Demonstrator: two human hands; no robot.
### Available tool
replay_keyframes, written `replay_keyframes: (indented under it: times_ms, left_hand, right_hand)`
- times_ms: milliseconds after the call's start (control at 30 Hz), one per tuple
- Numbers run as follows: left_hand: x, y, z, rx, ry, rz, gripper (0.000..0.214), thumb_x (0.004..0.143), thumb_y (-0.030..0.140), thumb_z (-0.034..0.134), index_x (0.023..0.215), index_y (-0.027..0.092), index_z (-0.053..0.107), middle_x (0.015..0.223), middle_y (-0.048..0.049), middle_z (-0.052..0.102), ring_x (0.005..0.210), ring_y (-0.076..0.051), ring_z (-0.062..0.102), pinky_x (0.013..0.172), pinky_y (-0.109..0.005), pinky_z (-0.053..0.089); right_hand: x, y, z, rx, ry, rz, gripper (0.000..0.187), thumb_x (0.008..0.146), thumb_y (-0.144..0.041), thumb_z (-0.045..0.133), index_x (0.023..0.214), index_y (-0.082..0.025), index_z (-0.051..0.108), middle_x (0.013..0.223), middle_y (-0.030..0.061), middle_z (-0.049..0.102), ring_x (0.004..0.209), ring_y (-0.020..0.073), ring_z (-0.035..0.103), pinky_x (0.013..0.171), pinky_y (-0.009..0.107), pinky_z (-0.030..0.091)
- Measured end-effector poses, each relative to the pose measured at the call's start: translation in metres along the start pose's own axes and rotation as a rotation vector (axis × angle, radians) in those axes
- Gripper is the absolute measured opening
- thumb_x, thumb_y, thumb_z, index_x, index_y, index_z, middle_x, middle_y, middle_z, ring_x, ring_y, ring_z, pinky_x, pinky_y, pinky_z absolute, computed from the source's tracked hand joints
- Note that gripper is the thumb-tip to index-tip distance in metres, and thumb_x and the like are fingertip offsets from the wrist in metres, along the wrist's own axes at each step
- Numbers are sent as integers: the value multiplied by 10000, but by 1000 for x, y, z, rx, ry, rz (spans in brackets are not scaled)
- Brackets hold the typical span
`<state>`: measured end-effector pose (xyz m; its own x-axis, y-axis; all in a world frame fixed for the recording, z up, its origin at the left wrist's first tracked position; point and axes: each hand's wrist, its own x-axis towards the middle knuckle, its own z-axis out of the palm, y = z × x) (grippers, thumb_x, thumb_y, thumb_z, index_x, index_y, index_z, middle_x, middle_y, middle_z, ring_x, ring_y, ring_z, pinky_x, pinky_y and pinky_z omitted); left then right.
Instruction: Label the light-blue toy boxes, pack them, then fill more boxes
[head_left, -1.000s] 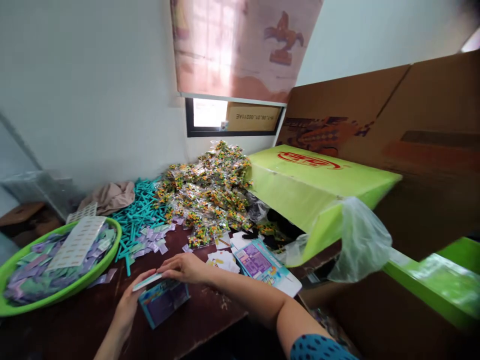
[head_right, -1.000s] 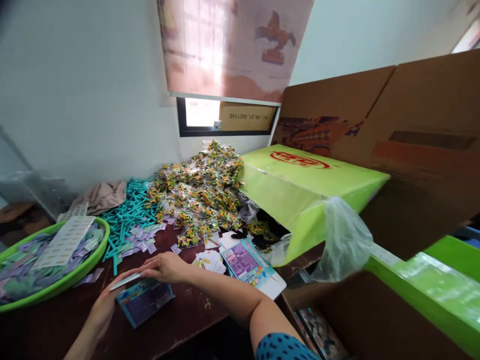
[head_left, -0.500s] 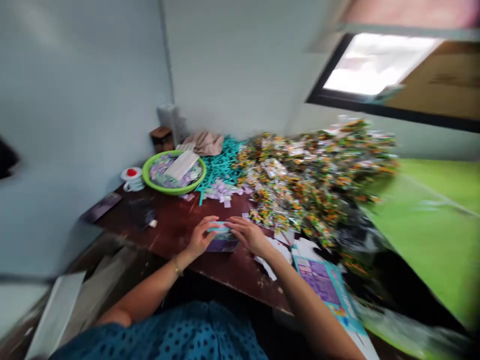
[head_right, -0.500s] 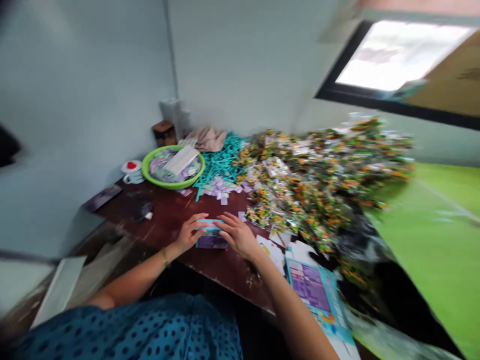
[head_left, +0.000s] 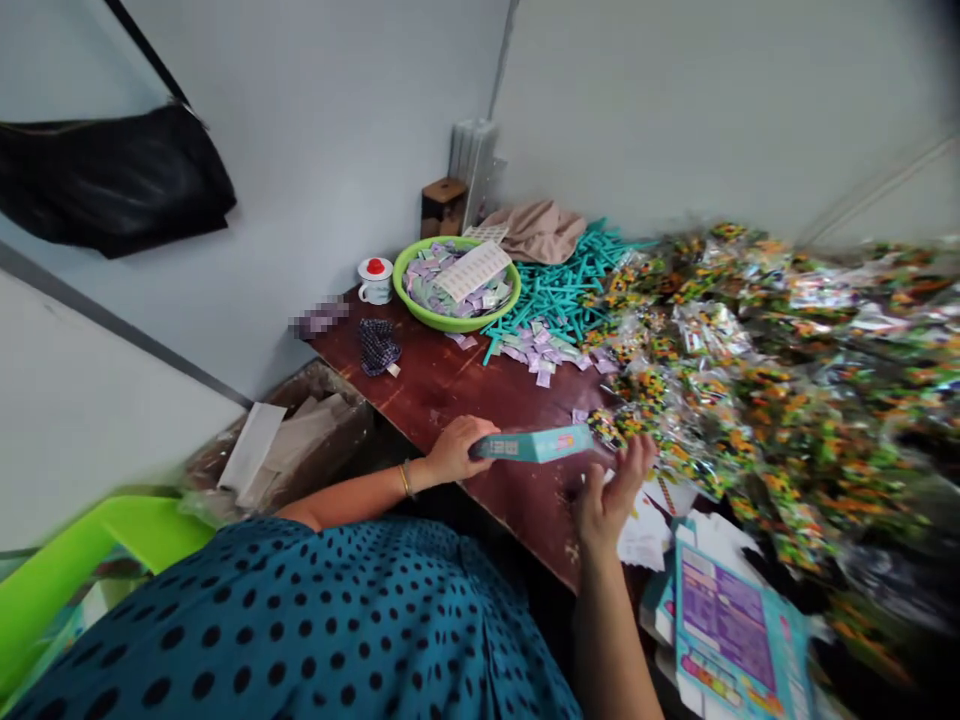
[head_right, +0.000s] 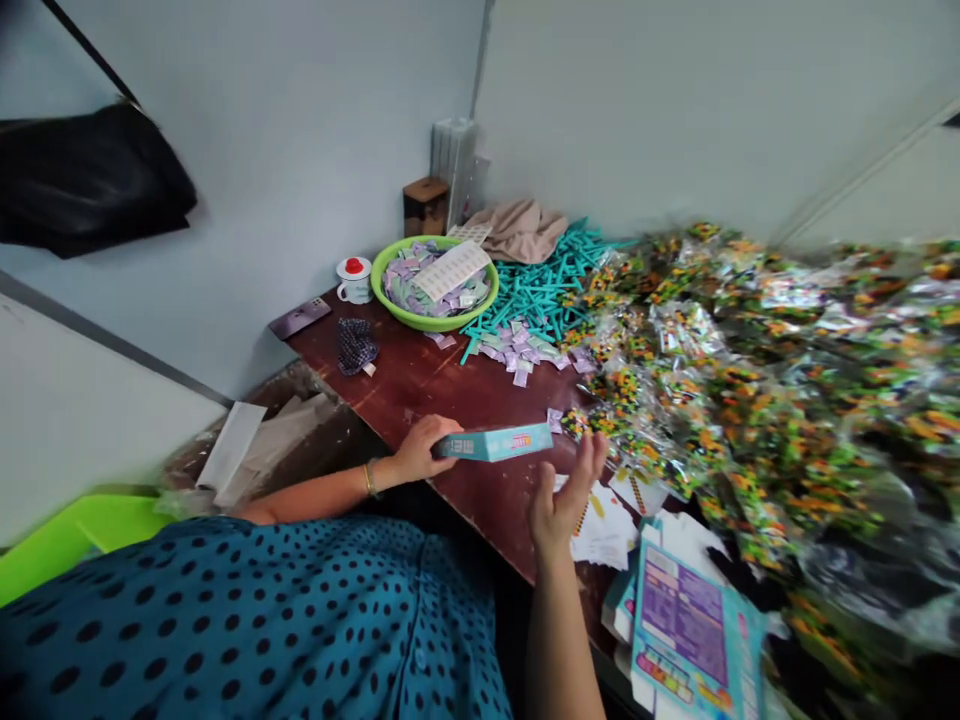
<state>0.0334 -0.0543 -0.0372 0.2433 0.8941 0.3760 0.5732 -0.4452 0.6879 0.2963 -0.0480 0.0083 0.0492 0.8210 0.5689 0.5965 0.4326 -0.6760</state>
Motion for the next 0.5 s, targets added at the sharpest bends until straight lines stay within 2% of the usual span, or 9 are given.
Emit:
replay_keyframes:
  times_ms: [67,167,233,367,433,500]
  left_hand:
    - [1,8,-25,224,1,66,481,875,286,701,1347,204,674,1324,-149,710,1224,-320,644,1071,-493,482]
    - [4,7,-60,506,-1,23,529,919,206,634,1447,206,622,1374,-153,689,1220,-336,624,1067,-508,450]
    - [3,0,-70,637,-14,-72,567,935,162,596,1501,192,574,1385,-167,677,1209,-350,610,1071,-524,430]
    - [3,-19,-56,780,-116,-304,532,982,142,513,1512,115,532,1462,-239,594,1219,-389,569,1004,-539,447]
    - [12,-26,-47,802,-141,-390,496,1005,131,454,1493,90,532,1469,-265,566,1232,-390,552,989,-519,450]
    - [27,-32,-47,793,-146,-445,448,1025,141,414,1440,75,567,1410,-271,585,1230,-380,551,994,-494,441]
  right_hand:
    - [-15,6,-4,0,57,112,660,1049,-459,480,1655,-259,312,1720,177,254,1610,353,260,1217,631,374]
    - [-48,19,-3,-12,-72,238,554,1043,-505,472,1526,-239,523,1623,179,434,1534,339,410,1202,619,405]
    - [-75,25,2,-10,-157,292,523,1034,-534,477,1423,-218,625,1568,178,505,1493,329,464,1228,623,372]
    - [-116,27,11,6,-209,375,522,1021,-561,494,1340,-198,693,1555,185,519,1462,326,493,1230,619,375]
    - [-124,23,11,-3,-200,389,521,1020,-561,498,1334,-198,700,1551,184,524,1460,323,494,1230,615,378]
    - [-124,20,8,-19,-185,386,521,1022,-557,500,1341,-195,698,1549,182,527,1461,316,492,1236,603,375]
